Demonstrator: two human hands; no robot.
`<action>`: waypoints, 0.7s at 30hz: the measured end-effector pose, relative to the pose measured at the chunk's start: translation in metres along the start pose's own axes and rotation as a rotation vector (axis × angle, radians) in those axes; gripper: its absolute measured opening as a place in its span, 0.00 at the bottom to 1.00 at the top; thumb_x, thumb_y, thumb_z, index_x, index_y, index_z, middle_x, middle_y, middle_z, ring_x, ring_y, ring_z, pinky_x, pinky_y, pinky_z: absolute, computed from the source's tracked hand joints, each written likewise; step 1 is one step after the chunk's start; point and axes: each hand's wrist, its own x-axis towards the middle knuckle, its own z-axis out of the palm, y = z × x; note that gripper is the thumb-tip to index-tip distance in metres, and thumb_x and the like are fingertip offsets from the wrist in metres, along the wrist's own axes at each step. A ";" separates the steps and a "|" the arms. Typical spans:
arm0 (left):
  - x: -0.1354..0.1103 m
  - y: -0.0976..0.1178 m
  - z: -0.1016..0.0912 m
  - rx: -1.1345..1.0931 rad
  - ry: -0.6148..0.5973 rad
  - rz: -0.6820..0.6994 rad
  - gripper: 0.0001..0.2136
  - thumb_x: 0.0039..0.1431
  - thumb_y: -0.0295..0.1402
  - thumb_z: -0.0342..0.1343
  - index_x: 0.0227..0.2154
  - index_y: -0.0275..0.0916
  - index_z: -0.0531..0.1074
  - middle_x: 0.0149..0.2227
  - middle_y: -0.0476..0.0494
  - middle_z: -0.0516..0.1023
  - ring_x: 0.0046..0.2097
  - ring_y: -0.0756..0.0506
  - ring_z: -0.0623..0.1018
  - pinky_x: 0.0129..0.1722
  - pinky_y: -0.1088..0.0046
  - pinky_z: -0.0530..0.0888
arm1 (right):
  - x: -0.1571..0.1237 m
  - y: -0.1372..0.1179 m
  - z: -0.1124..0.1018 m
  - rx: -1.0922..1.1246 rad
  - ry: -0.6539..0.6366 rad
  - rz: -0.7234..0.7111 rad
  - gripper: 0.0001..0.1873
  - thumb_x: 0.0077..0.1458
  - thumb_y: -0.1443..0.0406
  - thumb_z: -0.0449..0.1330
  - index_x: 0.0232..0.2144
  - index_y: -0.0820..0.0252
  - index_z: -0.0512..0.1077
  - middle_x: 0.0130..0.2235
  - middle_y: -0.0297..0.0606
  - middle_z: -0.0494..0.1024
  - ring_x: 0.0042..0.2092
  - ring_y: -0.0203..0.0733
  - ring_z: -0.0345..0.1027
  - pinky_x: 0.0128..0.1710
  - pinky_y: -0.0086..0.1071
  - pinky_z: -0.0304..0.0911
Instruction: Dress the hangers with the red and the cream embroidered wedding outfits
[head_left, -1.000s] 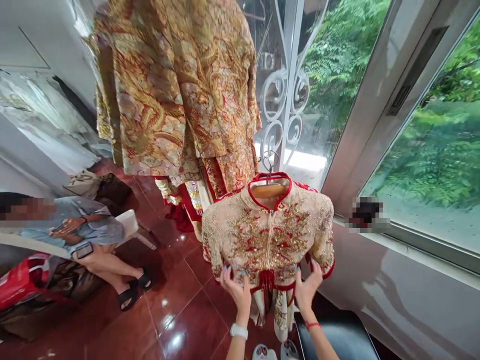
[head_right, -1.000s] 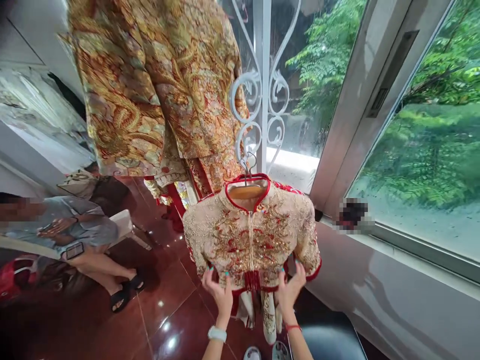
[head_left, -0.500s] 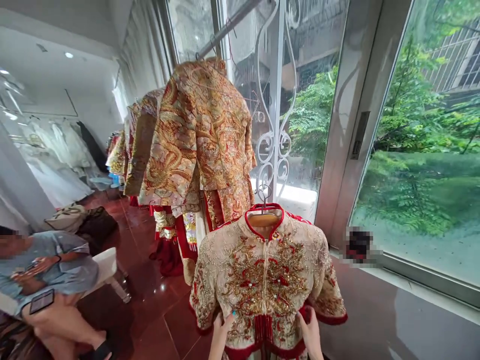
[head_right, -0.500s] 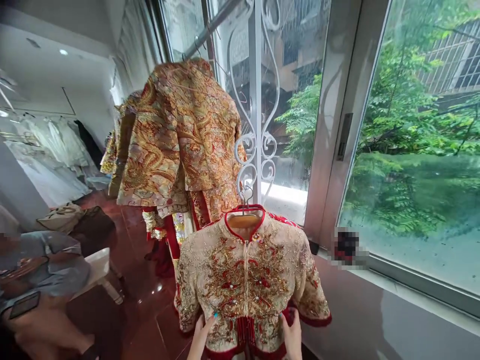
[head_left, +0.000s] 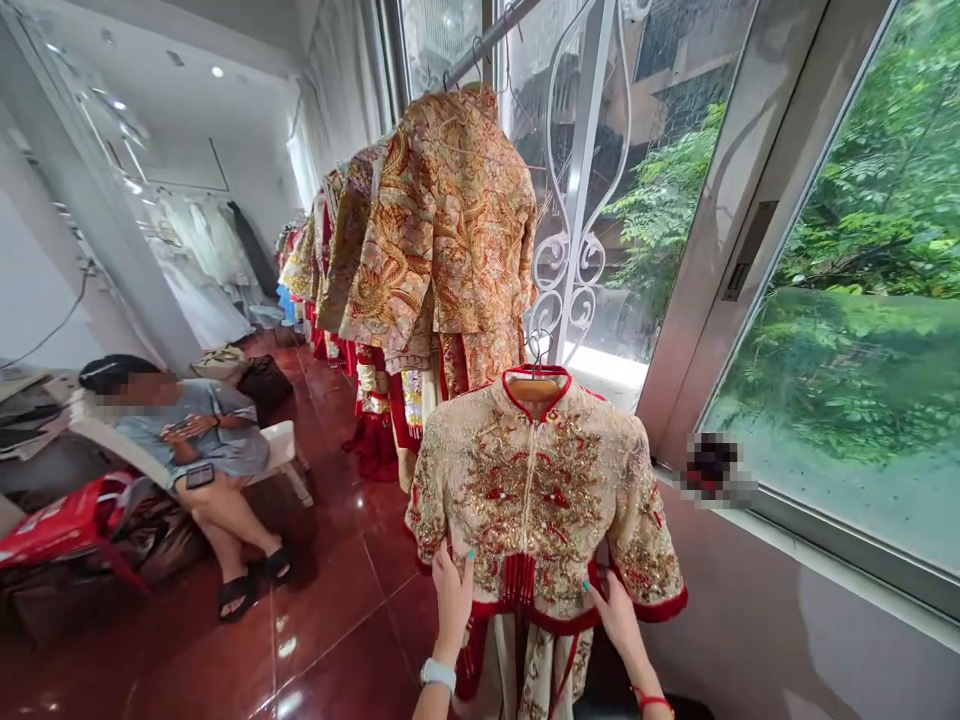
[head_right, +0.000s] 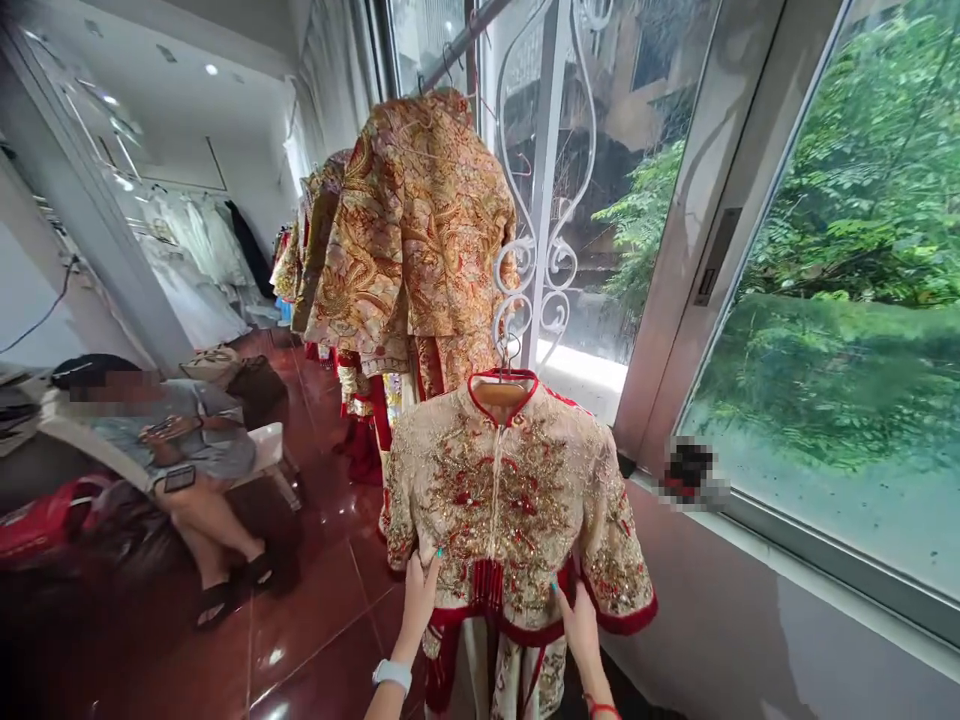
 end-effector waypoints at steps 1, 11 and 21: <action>-0.008 0.007 -0.005 0.054 0.045 0.113 0.25 0.57 0.39 0.51 0.55 0.32 0.67 0.57 0.26 0.72 0.63 0.32 0.70 0.62 0.54 0.67 | -0.001 -0.011 -0.008 -0.065 0.002 -0.034 0.28 0.39 0.44 0.56 0.34 0.58 0.71 0.39 0.52 0.80 0.48 0.65 0.73 0.52 0.50 0.67; 0.028 0.281 -0.007 0.677 -0.135 1.329 0.20 0.66 0.25 0.44 0.59 0.33 0.67 0.60 0.34 0.72 0.67 0.36 0.62 0.70 0.51 0.55 | 0.030 -0.264 0.013 0.078 -0.125 -0.510 0.21 0.61 0.49 0.50 0.37 0.60 0.72 0.33 0.44 0.79 0.32 0.44 0.69 0.34 0.35 0.63; 0.052 0.315 -0.005 0.895 -0.221 1.498 0.11 0.67 0.24 0.48 0.37 0.34 0.77 0.40 0.37 0.80 0.48 0.38 0.74 0.56 0.55 0.65 | 0.061 -0.300 0.028 0.083 -0.131 -0.529 0.25 0.58 0.45 0.55 0.22 0.57 0.66 0.23 0.37 0.72 0.25 0.39 0.61 0.27 0.32 0.56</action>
